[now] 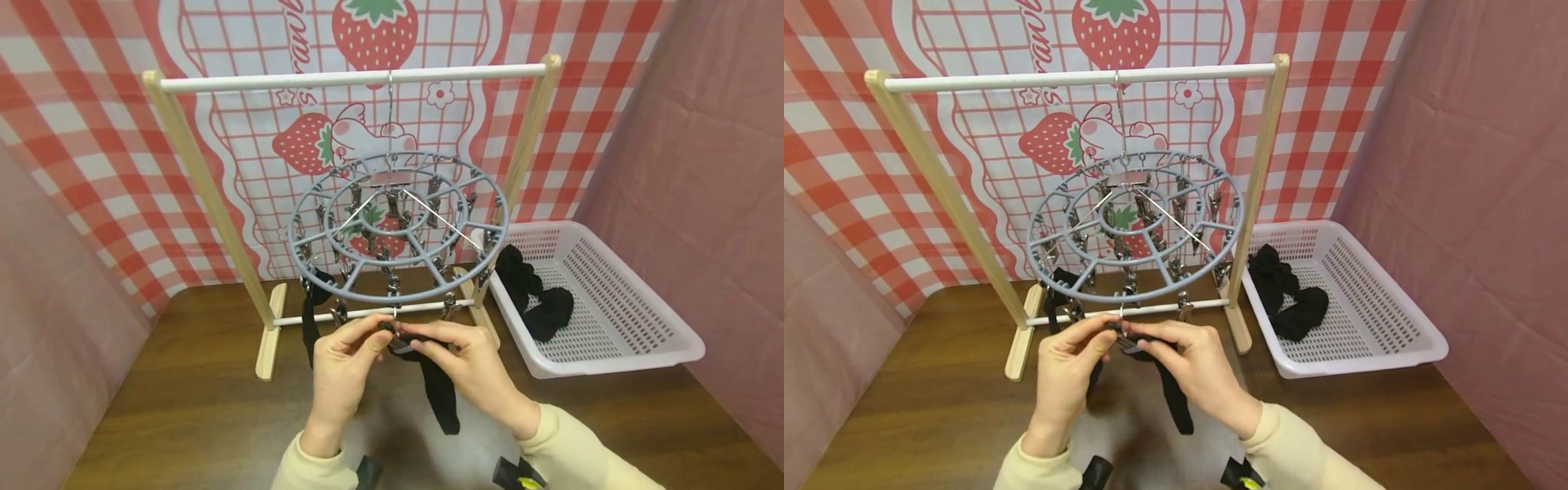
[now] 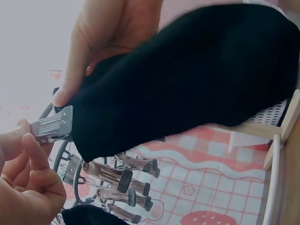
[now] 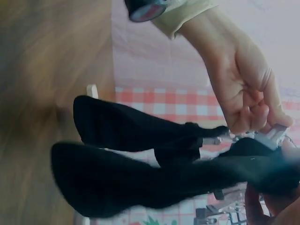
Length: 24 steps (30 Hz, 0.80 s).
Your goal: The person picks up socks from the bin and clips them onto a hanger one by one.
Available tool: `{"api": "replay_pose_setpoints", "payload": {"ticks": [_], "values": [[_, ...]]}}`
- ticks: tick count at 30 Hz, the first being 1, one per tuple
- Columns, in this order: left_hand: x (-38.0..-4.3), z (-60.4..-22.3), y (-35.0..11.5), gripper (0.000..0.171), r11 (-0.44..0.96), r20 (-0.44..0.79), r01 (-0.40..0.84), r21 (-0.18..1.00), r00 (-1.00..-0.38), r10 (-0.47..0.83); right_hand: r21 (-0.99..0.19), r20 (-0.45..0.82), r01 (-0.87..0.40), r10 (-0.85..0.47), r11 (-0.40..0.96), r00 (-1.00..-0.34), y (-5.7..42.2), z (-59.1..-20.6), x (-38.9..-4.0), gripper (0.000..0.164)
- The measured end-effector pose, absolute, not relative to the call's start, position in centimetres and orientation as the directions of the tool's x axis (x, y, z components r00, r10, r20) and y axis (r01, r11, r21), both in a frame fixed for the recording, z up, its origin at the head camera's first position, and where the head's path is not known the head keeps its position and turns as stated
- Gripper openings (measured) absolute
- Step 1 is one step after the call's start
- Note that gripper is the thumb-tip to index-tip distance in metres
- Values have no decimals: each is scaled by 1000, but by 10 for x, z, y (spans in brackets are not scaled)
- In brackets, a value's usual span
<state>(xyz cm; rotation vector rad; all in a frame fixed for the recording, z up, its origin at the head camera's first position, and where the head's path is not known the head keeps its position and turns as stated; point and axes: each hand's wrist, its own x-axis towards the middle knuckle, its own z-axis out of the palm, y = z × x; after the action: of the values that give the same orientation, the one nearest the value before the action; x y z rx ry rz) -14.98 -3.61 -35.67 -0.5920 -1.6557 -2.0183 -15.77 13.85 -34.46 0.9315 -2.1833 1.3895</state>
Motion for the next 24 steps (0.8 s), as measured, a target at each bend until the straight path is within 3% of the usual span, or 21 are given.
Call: {"api": "replay_pose_setpoints", "payload": {"ticks": [5,8,11,14,18,20,24], "values": [[-147,-358,-34,23,-70,624,628,775,-778,-72,-767,550,-607,-271,209,-790,137,-348,-156,23],[-147,-357,-34,22,-3,606,607,794,-793,-64,-728,570,-629,-270,271,-776,139,-349,-155,24],[-146,-356,-36,22,26,551,551,834,-830,-79,-554,692,-744,-290,374,-661,145,-348,-157,20],[-147,-356,-41,22,73,529,524,848,-841,-112,-268,853,-846,-294,460,-430,155,-341,-164,20],[-148,-358,-50,21,134,540,524,841,-827,-157,11,961,-837,-237,547,-142,171,-324,-186,21],[-148,-359,-56,20,158,536,514,843,-824,-182,64,971,-807,-225,587,-86,179,-317,-198,17],[-149,-361,-64,20,219,543,501,837,-806,-234,92,954,-754,-274,651,-120,193,-310,-217,20]]}}
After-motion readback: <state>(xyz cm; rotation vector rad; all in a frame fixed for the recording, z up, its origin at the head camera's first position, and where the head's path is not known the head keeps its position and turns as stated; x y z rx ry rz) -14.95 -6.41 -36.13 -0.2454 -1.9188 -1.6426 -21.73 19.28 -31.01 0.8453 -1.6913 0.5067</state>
